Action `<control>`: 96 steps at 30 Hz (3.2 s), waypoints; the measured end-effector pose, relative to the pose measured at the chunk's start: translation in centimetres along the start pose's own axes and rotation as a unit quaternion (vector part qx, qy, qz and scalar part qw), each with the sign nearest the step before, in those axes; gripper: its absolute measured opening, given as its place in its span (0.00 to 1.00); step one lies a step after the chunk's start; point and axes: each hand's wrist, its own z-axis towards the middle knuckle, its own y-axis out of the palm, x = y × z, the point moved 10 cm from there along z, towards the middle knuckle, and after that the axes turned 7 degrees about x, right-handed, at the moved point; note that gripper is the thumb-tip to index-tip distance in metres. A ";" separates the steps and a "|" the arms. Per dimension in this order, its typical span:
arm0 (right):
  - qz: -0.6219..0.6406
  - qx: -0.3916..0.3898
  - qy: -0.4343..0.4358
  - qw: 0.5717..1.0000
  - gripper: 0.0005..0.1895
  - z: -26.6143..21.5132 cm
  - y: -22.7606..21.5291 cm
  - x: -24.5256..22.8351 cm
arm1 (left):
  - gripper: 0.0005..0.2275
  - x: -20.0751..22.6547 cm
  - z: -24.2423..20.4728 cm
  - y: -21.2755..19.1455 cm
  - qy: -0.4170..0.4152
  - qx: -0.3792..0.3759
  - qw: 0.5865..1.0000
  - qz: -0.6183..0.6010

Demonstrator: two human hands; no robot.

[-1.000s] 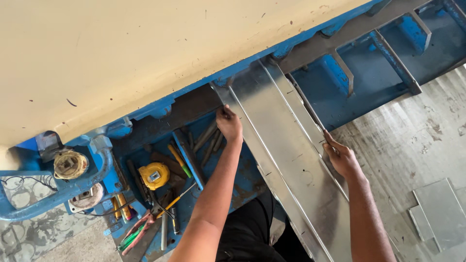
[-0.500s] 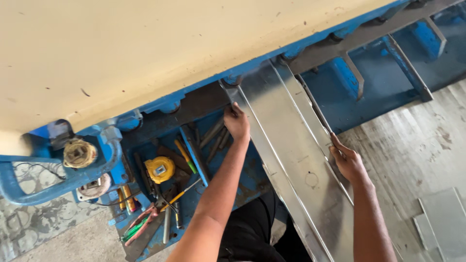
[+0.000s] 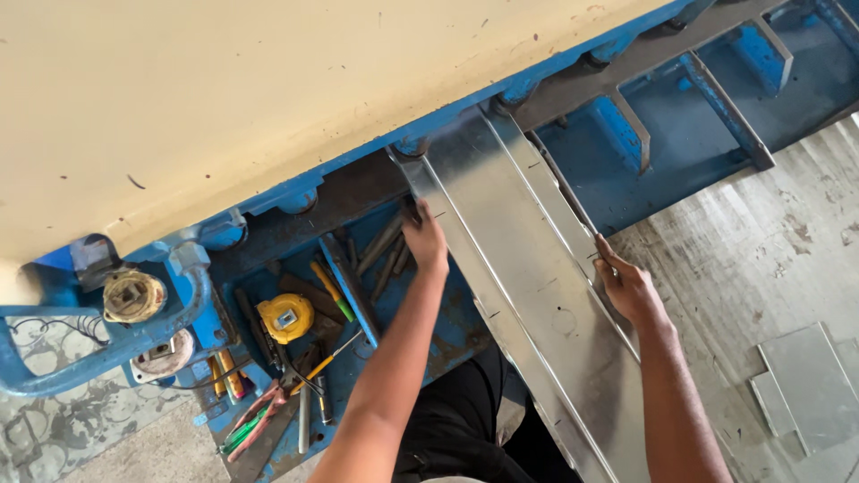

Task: The person operates a manual metal bending machine to shape a long, flat metal sheet. They repeatedly feed the sheet into the machine, pull down a lever to bend the metal, and then remove the sheet to inspect the formed edge before repeating the process.

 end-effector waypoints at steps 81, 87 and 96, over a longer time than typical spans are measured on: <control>-0.026 0.018 -0.003 0.999 0.23 3.1 0.7 1.3 | 0.10 -2.5 2.6 1.3 0.103 0.038 0.983 -0.144; -0.012 0.024 -0.006 1.000 0.22 2.9 0.9 1.4 | 0.09 -0.4 1.4 0.5 0.069 0.035 0.996 -0.052; -0.018 0.007 0.001 1.000 0.23 2.0 0.4 -0.3 | 0.09 1.1 0.9 0.5 0.037 0.009 0.997 -0.069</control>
